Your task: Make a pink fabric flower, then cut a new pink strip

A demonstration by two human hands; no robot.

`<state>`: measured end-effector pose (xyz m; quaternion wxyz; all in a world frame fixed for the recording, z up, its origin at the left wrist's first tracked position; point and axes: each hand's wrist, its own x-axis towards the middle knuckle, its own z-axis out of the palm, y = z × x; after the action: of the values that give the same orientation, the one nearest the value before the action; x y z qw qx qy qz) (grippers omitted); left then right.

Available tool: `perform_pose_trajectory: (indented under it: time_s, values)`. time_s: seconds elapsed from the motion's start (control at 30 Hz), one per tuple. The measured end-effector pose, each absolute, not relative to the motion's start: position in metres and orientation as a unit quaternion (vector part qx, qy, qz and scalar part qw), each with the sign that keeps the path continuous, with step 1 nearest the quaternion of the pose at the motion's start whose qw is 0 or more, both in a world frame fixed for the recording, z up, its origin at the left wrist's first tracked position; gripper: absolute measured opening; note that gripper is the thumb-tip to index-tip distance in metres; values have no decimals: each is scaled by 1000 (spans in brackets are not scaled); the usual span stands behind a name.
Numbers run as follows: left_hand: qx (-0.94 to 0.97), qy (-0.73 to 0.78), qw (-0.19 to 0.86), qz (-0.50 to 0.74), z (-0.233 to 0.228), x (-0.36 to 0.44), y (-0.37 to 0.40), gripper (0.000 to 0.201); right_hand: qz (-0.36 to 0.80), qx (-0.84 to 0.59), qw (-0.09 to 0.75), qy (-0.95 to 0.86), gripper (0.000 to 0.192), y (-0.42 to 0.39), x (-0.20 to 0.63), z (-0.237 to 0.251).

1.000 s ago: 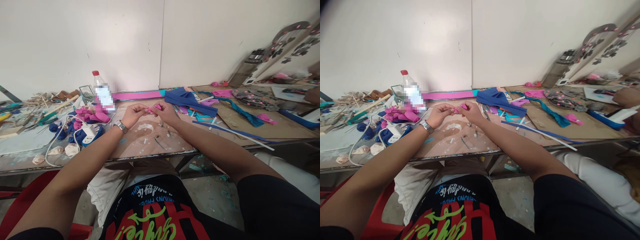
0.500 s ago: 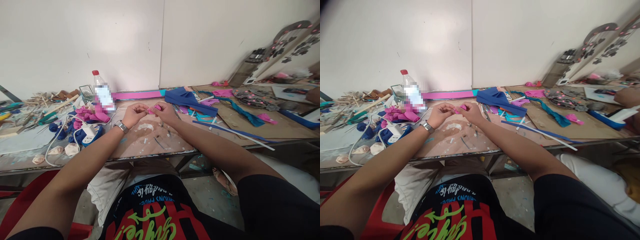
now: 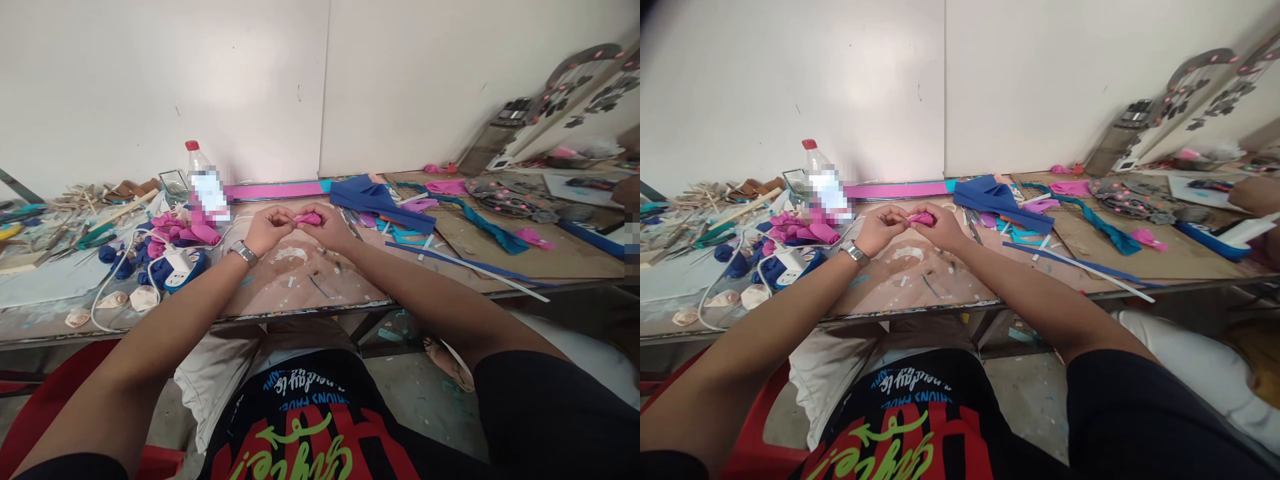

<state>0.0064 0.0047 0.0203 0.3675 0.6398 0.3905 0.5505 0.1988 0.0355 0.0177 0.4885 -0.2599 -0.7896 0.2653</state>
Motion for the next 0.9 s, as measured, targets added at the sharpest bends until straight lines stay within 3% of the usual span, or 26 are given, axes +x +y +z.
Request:
perform_pose_trajectory:
  time_s: [0.2, 0.57, 0.9]
  values:
    - [655, 396, 349, 541, 18, 7, 5, 32, 253, -276, 478, -794, 17, 34, 200, 19]
    - [642, 352, 402, 551, 18, 9, 3, 28, 229, -311, 482, -787, 18, 31, 201, 23]
    - [647, 377, 379, 544, 17, 8, 4, 30, 241, -288, 482, -791, 17, 31, 201, 22]
